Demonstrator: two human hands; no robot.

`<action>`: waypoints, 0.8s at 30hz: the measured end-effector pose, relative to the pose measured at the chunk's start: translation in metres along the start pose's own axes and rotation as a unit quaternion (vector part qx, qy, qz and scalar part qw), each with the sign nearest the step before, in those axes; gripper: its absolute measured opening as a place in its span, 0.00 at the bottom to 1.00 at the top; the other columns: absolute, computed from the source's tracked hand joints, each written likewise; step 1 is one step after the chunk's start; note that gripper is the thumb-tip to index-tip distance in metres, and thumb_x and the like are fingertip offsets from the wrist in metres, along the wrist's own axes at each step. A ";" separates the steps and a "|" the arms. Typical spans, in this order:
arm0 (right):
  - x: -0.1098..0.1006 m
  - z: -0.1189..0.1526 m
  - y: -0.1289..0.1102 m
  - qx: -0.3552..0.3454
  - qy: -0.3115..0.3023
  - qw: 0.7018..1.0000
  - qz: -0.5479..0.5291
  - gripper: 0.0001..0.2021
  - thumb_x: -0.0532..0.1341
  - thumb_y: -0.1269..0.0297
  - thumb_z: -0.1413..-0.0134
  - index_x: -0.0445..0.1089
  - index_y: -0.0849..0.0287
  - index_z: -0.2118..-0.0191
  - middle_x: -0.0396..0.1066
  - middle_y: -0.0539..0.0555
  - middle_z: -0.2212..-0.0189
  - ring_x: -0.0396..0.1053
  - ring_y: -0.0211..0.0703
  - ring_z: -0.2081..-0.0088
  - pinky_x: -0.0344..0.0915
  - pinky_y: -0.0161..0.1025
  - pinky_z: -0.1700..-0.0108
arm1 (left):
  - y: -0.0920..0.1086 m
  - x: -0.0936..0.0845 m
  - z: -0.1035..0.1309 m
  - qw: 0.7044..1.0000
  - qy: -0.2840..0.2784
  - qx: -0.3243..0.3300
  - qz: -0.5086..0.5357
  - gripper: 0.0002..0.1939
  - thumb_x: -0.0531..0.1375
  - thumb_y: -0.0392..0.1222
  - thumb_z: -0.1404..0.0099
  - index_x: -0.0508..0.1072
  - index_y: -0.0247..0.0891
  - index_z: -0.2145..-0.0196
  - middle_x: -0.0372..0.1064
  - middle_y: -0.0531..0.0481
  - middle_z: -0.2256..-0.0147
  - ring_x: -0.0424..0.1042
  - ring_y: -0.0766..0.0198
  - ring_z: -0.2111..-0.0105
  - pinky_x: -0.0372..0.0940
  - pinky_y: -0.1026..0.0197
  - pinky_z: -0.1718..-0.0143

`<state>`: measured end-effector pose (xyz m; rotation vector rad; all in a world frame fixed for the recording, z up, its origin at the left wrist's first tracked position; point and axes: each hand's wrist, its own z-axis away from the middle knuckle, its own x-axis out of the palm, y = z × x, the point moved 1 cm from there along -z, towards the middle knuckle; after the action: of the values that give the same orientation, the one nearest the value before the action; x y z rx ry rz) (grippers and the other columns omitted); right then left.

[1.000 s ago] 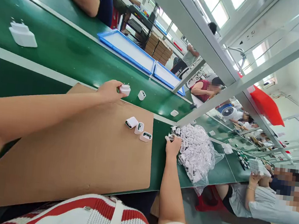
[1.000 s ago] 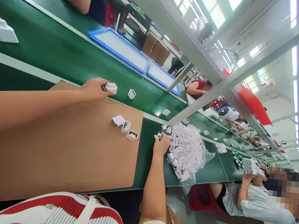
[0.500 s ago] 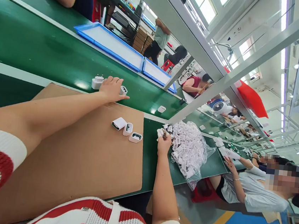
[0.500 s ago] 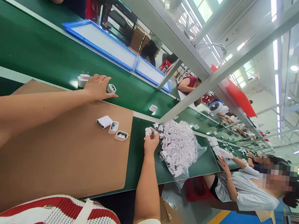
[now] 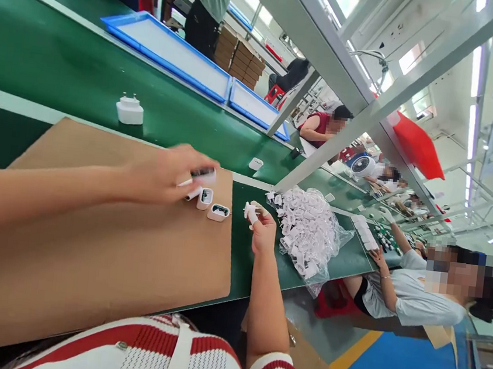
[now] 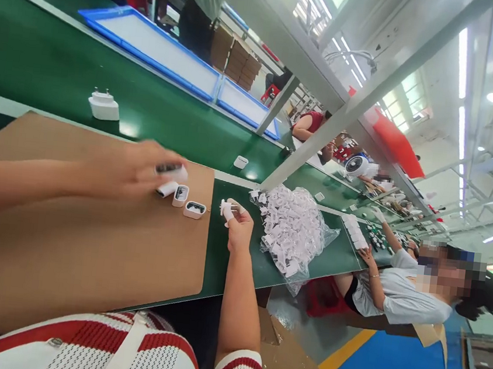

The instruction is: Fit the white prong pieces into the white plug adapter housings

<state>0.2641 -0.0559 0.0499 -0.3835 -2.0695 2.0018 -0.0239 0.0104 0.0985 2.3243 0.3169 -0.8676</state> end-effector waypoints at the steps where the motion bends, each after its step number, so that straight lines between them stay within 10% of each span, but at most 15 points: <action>1: 0.003 0.006 -0.005 -0.005 -0.005 1.000 0.018 0.25 0.73 0.53 0.60 0.82 0.57 0.53 0.82 0.55 0.61 0.76 0.42 0.63 0.58 0.31 0.75 | 0.014 0.004 0.018 0.998 -0.058 0.024 0.028 0.24 0.52 0.52 0.24 0.74 0.38 0.40 0.76 0.43 0.45 0.72 0.52 0.47 0.62 0.53 0.43; 5: 0.017 0.037 -0.021 -0.066 -0.054 0.991 0.102 0.18 0.72 0.54 0.51 0.82 0.57 0.56 0.82 0.55 0.61 0.76 0.44 0.62 0.66 0.35 0.71 | 0.040 0.031 0.074 0.975 -0.197 0.021 0.100 0.19 0.54 0.41 0.26 0.75 0.41 0.41 0.77 0.41 0.44 0.73 0.50 0.46 0.63 0.51 0.39; 11: 0.038 0.079 -0.028 -0.255 -0.184 0.897 0.311 0.12 0.63 0.68 0.38 0.81 0.53 0.52 0.82 0.55 0.57 0.76 0.46 0.55 0.74 0.44 0.50 | 0.021 0.058 0.097 0.968 -0.101 -0.105 0.206 0.27 0.63 0.52 0.32 0.71 0.38 0.41 0.73 0.37 0.47 0.74 0.49 0.51 0.71 0.53 0.50; 16: 0.054 0.085 -0.024 -0.328 -0.223 0.810 0.432 0.20 0.59 0.77 0.40 0.79 0.54 0.46 0.80 0.56 0.56 0.74 0.47 0.52 0.73 0.43 0.48 | 0.018 0.060 0.094 0.956 -0.115 -0.128 0.236 0.16 0.61 0.54 0.31 0.75 0.38 0.63 0.74 0.44 0.63 0.72 0.55 0.62 0.69 0.56 0.58; 24: 0.066 0.085 -0.031 -0.372 -0.264 0.719 0.524 0.22 0.57 0.81 0.44 0.79 0.57 0.48 0.74 0.56 0.63 0.68 0.50 0.59 0.70 0.44 0.56 | 0.019 0.060 0.093 0.958 -0.099 -0.123 0.241 0.15 0.63 0.54 0.33 0.74 0.39 0.67 0.71 0.46 0.66 0.71 0.56 0.64 0.68 0.57 0.60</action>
<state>0.1724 -0.1137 0.0769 -1.6068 -3.5505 1.5949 -0.0178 -0.0629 0.0142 1.9397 -0.2134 -0.7529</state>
